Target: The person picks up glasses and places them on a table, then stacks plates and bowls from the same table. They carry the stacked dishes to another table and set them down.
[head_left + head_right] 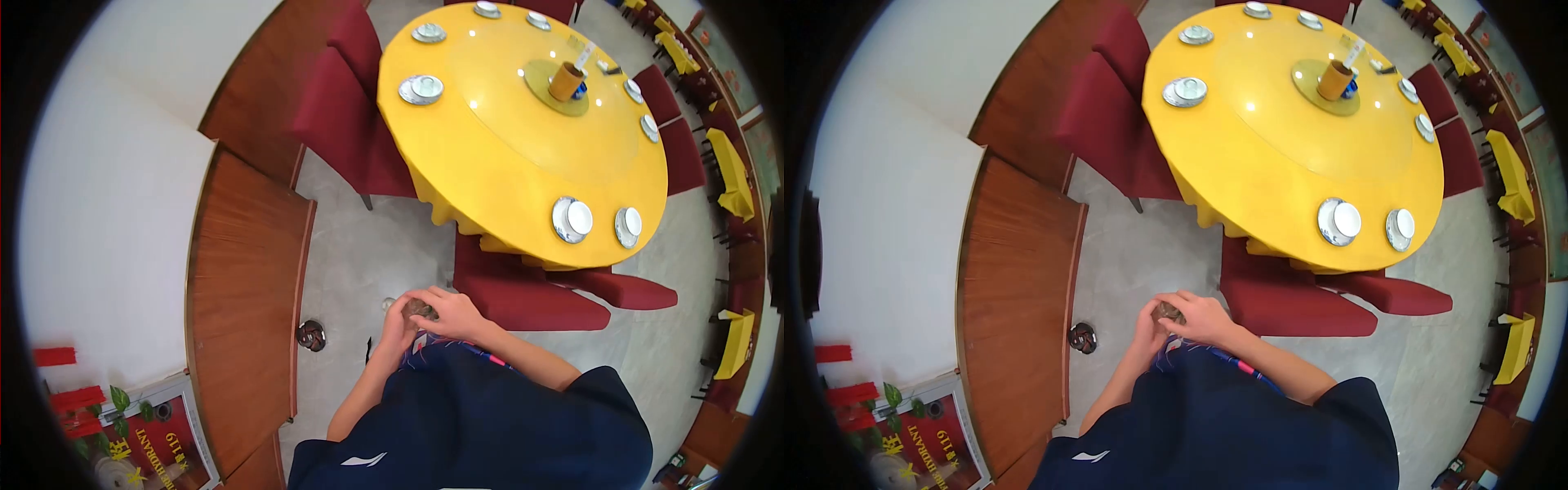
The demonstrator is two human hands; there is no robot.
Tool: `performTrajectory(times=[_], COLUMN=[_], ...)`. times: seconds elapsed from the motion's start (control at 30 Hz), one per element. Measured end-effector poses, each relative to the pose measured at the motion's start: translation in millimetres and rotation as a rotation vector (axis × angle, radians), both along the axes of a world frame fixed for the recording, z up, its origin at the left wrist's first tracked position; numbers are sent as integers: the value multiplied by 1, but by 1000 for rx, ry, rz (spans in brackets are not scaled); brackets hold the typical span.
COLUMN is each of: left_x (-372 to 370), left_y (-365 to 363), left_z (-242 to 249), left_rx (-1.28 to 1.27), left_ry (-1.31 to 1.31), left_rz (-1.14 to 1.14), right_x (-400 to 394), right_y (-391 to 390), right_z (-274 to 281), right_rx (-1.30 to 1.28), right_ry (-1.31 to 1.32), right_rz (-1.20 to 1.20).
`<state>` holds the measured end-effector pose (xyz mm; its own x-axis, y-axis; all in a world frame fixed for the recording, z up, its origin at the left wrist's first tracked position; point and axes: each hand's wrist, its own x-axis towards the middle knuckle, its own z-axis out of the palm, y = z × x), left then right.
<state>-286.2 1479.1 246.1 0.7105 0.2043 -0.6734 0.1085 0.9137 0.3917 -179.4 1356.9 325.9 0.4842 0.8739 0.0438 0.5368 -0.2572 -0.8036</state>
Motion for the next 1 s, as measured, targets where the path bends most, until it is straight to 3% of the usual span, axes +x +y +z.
performTrajectory(times=[0.27,0.37,0.43,0.53,0.57,0.63,0.73,0.87,0.93,1.0], left_x=[-74,-92,-98,-96,-93,-84,-67,-22,10,44], left_y=[90,109,124,147,156,172,205,255,281,308], left_z=[19,11,-12,-2,3,11,7,18,40,35], left_rx=[-121,-122,32,116,117,-89,-95,-4,120,156], left_ry=[-57,-32,6,70,74,-34,-87,-53,75,46], left_rz=[52,-94,-248,-284,-291,-67,4,-161,-316,-368], right_x=[-66,-74,-68,-57,-54,-46,-33,0,22,49], right_y=[113,127,139,165,175,196,225,264,281,301], right_z=[13,7,7,7,4,-4,-14,-11,-18,-34], right_rx=[-172,-157,-347,-345,-343,-277,-295,-330,-241,-129], right_ry=[-92,-50,32,125,130,178,283,367,434,422], right_rz=[103,132,253,313,308,316,262,164,81,30])
